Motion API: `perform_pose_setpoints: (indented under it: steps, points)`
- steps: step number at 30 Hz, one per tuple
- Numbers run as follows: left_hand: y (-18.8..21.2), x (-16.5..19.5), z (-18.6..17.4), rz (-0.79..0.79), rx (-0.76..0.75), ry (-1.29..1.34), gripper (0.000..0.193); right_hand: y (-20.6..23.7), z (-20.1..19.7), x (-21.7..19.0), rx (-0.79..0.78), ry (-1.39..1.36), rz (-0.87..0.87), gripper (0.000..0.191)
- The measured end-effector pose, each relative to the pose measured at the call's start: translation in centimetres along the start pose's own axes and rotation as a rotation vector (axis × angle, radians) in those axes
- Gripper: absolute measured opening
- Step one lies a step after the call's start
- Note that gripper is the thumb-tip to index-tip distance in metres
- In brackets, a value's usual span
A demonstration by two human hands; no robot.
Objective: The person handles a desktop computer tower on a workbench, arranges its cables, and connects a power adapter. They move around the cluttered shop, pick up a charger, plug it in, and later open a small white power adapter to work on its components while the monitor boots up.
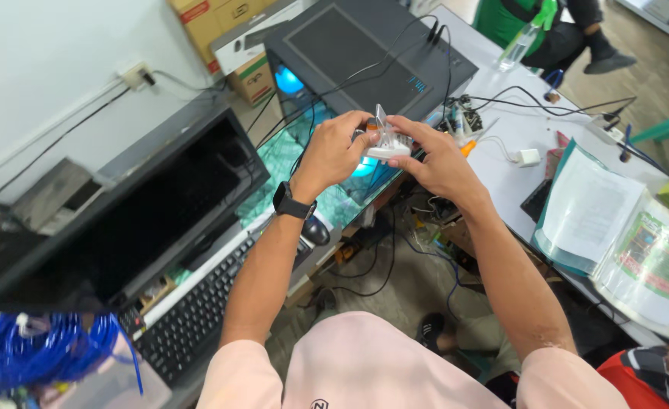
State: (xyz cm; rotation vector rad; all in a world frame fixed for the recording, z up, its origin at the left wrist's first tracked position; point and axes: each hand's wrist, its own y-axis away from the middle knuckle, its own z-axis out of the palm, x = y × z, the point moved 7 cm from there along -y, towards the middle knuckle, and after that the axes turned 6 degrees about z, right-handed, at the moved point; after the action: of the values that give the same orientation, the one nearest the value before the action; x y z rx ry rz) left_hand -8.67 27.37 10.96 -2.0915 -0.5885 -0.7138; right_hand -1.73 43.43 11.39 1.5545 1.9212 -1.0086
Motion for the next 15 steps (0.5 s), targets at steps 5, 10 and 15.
perform_pose_setpoints:
  steps: [5, 10, 15]
  points:
    - [-2.0, -2.2, 0.5, 0.069, -0.011, -0.004, 0.021, -1.9, -0.3, 0.1, 0.068, 0.059, 0.084, 0.066]
    - [-3.0, -3.0, 1.9, 0.15, -0.036, 0.003, 0.021, -1.8, -0.5, 0.5, 0.096, 0.063, 0.142, 0.063]
    - [-3.8, -5.1, 2.9, -0.091, -0.063, 0.316, 0.025, 0.8, 1.1, 2.3, 0.06, -0.107, 0.196, 0.066]
